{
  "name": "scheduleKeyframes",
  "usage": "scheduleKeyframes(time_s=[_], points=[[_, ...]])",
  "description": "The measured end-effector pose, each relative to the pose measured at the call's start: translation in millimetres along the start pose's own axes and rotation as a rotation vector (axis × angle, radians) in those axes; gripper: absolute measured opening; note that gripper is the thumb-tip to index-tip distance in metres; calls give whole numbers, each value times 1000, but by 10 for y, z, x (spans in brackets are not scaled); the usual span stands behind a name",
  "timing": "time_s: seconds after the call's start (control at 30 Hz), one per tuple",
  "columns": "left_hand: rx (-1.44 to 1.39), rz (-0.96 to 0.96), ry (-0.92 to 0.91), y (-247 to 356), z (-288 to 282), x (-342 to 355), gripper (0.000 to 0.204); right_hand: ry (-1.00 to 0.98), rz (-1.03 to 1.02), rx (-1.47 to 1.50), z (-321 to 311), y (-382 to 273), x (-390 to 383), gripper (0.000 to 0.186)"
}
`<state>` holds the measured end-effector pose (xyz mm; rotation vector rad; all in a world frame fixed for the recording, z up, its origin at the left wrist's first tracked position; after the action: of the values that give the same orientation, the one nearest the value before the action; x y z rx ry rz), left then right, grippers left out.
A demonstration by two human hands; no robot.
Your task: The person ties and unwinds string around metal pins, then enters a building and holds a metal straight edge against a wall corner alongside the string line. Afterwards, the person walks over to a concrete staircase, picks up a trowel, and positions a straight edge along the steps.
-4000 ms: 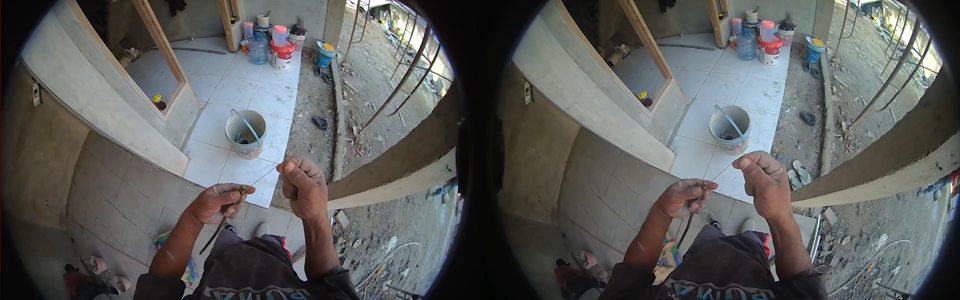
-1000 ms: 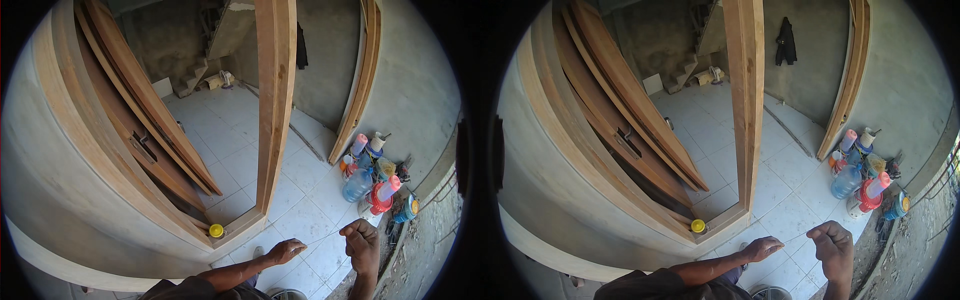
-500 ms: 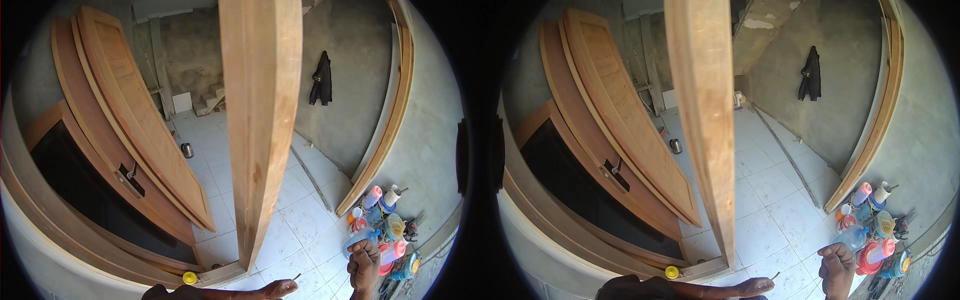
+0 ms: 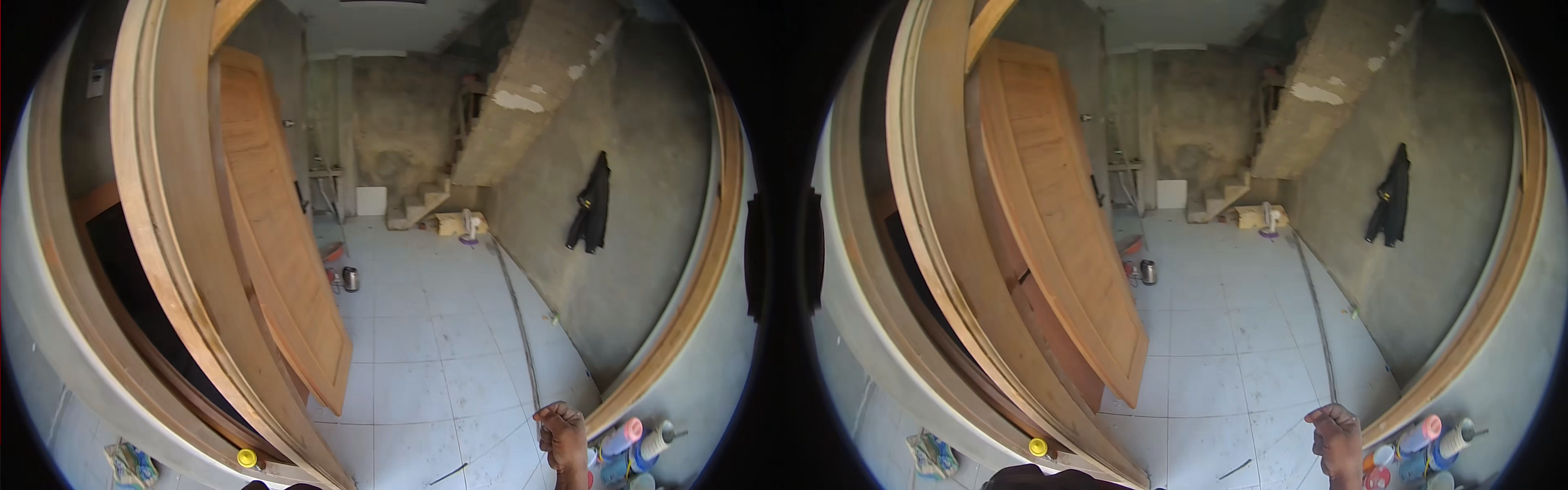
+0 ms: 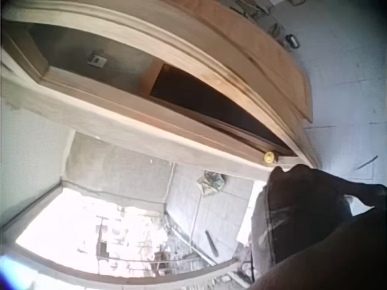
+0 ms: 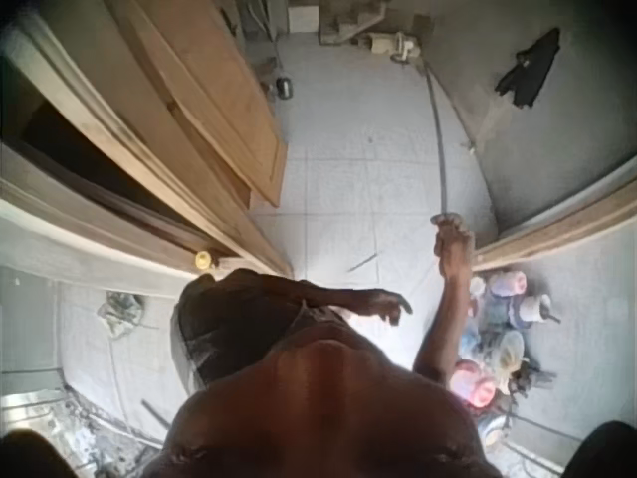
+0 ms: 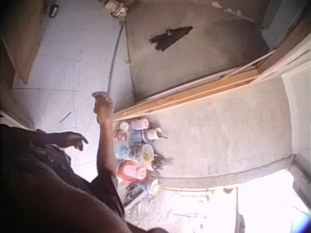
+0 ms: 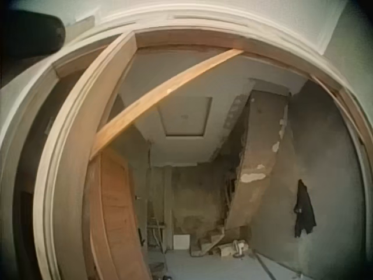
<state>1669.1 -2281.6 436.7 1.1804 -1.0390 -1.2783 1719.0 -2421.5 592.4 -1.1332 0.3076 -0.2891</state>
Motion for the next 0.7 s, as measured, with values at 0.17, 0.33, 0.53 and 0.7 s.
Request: scheduleKeyframes(time_s=[0.17, 0.33, 0.53, 0.7], points=[[157, 225, 229, 590, -233, 363, 35, -66, 50, -101, -123, -166, 820, 12], [209, 190, 321, 656, -594, 738, 33, -137, 36, -126, -97, -362, 1681, 11], [233, 220, 343, 278, -1487, 1321, 31, -202, -30, -115, 58, -695, 2727, 8], [371, 300, 475, 603, -2635, 1647, 31, -222, -80, -81, 230, -1037, 3762, 7]])
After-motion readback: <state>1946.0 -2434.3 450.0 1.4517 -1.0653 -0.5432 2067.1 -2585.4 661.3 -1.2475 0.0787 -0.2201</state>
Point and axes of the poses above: each hand's wrist, its own x-axis towards the middle knuckle, its own z-axis out of the palm, y = z × x, the point moved 4 cm from there along x, towards the middle knuckle, and after that the axes turned 13 degrees about x, right-handed, at the moved point
